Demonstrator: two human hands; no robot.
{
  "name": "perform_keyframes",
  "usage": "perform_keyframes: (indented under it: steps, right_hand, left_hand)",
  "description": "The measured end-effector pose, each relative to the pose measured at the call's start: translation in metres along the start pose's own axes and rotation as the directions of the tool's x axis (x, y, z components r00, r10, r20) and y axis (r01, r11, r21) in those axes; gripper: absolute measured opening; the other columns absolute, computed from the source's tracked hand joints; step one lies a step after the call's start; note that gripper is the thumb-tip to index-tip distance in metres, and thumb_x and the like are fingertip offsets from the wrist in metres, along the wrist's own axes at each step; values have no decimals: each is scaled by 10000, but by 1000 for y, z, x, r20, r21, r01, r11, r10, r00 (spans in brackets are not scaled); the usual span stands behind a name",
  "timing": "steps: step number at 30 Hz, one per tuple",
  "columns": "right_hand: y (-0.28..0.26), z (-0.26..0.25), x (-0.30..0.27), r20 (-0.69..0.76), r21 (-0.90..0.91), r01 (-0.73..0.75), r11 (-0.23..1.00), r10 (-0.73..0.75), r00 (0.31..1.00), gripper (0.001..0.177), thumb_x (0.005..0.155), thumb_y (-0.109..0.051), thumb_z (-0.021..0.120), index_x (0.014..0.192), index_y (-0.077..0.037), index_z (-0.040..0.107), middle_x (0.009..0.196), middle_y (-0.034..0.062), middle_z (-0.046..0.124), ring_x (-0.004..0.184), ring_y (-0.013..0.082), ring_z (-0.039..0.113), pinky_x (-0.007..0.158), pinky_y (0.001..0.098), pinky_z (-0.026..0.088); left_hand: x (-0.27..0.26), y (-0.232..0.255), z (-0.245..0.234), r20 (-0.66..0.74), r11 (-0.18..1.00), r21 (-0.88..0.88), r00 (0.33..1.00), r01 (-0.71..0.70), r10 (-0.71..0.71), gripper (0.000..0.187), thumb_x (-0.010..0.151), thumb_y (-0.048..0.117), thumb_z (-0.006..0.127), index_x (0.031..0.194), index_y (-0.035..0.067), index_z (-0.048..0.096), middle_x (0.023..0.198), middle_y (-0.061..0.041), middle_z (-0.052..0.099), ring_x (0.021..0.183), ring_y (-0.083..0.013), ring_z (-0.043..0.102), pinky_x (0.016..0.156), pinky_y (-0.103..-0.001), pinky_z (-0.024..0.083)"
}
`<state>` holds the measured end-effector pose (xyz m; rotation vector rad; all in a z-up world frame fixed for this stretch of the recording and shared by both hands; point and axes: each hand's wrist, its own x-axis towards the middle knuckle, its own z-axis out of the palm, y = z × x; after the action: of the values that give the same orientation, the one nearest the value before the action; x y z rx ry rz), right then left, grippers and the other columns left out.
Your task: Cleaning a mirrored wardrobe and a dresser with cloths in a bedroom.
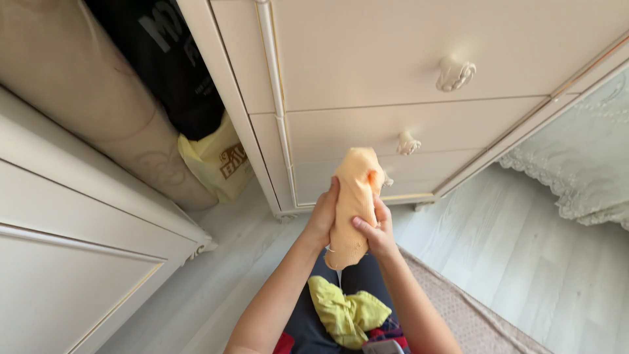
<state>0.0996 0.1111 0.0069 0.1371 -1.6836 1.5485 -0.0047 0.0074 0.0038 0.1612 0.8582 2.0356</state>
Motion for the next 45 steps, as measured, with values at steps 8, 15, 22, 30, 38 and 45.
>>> perform_keyframes:
  steps: [8,15,22,30,38,45]
  right_hand:
    - [-54,3,112,-12,-708,451,544,-647,762,486,990,-94,785,1416,-59,554,1598,195,342,1544,411,320,1275,555,348]
    - [78,31,184,407,-814,573,92,-614,676,417,970,-164,703,1381,-173,635,1576,221,367,1532,419,273,1252,668,190]
    - [67,55,212,524,-752,659,19,-589,615,425,986,-211,680,1406,-178,625,1575,155,396,1500,359,338,1220,602,259]
    - [86,46,203,656,-669,739,-73,-525,542,440,1004,-265,653,1434,-183,613,1574,79,429,1463,290,411,1184,526,337]
    - [113,0,148,761,-591,788,-176,-447,471,461,1022,-318,625,1463,-189,602,1572,3,460,1426,220,483,1148,448,413]
    - [-69,28,315,664,-731,682,-16,-248,706,362,1081,-314,542,1406,-172,613,1455,54,533,1287,262,535,1055,469,440]
  left_hand:
    - [-18,134,57,557,-492,808,148,-323,817,341,1089,297,599,1307,37,630,1233,-124,697,1157,-333,656,979,-479,435]
    - [18,231,61,658,-640,734,4,-227,753,667,1141,493,378,1596,6,354,1638,-194,432,1574,-383,351,1269,-476,252]
    - [57,261,68,803,-800,594,5,-82,596,899,1075,723,218,1682,77,72,1732,-231,139,1654,-378,94,1330,-487,60]
    - [60,262,62,817,-818,565,-65,-107,573,953,1038,764,173,1681,75,30,1713,-264,118,1644,-394,71,1321,-489,16]
    - [58,263,60,804,-800,533,-130,-276,580,1015,1005,794,224,1676,60,19,1710,-264,156,1646,-389,109,1325,-473,14]
    - [54,262,59,786,-770,567,-88,-291,612,1029,974,807,206,1670,66,47,1713,-234,205,1649,-366,128,1325,-470,30]
